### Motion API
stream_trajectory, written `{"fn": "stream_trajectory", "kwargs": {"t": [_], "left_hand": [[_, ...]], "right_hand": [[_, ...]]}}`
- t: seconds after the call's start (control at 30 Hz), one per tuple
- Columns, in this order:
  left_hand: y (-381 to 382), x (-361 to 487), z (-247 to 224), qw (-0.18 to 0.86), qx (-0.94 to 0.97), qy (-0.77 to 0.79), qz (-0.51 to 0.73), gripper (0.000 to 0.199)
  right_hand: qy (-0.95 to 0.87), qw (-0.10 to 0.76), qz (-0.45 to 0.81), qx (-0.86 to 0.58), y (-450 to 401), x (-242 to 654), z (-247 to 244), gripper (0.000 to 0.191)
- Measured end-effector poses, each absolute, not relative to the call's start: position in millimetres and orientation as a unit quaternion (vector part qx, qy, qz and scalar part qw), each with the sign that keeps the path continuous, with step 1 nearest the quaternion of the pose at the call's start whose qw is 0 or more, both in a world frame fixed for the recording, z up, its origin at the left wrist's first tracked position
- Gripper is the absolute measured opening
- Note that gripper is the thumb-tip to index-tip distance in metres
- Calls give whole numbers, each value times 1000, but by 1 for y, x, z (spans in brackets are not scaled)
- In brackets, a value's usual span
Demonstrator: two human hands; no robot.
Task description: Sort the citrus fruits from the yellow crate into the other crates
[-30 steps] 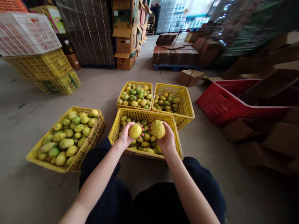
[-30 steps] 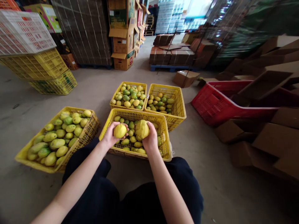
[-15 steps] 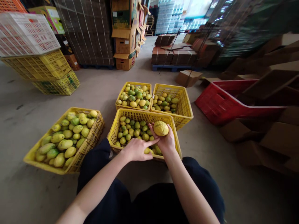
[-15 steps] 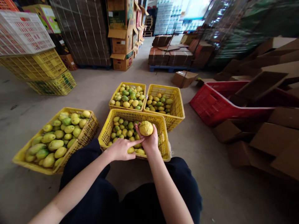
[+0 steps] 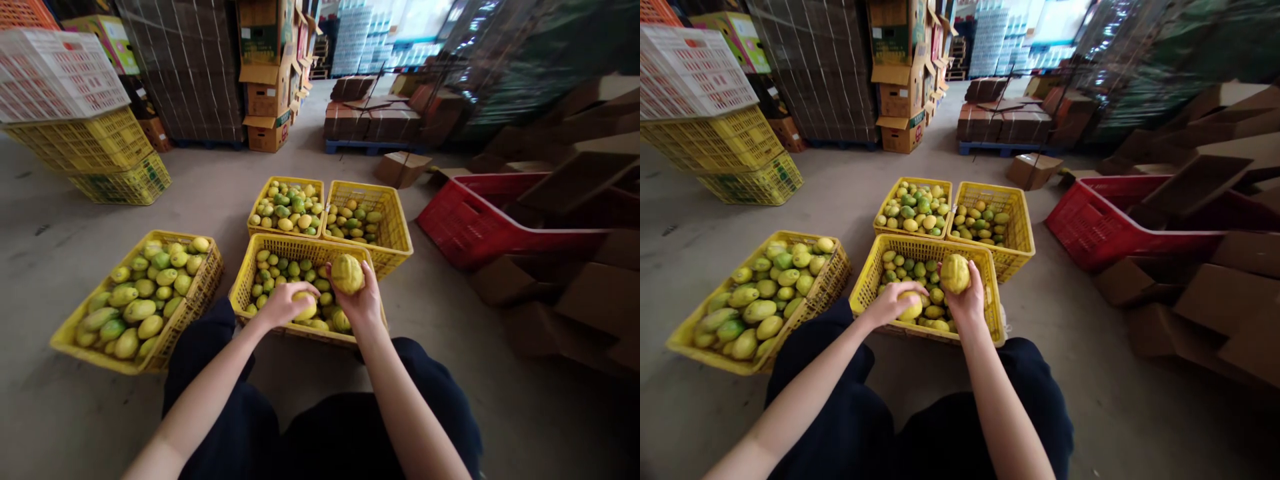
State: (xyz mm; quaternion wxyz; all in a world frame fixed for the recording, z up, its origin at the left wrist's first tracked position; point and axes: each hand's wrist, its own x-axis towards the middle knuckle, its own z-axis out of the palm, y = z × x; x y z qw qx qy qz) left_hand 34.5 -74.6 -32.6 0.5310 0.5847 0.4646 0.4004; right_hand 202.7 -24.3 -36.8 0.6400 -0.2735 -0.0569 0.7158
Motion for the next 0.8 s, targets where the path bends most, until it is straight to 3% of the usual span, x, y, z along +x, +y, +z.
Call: {"fn": "stream_trajectory", "kwargs": {"t": [0.13, 0.27, 0.4, 0.53, 0.8], "left_hand": [[-63, 25, -24, 728, 365, 341, 470, 48], [-63, 22, -18, 791, 216, 289, 494, 40], [-64, 24, -15, 805, 99, 285, 510, 23], [-63, 26, -9, 779, 22, 309, 546, 22], [-60, 25, -11, 777, 76, 308, 544, 17]], "right_hand": [[-66, 614, 730, -292, -28, 199, -35, 15], [-110, 588, 747, -291, -35, 196, -29, 18], [-130, 576, 756, -284, -39, 194, -26, 18], [-131, 570, 759, -287, -39, 191, -26, 19], [-133, 559, 773, -269, -39, 187, -28, 18]]}}
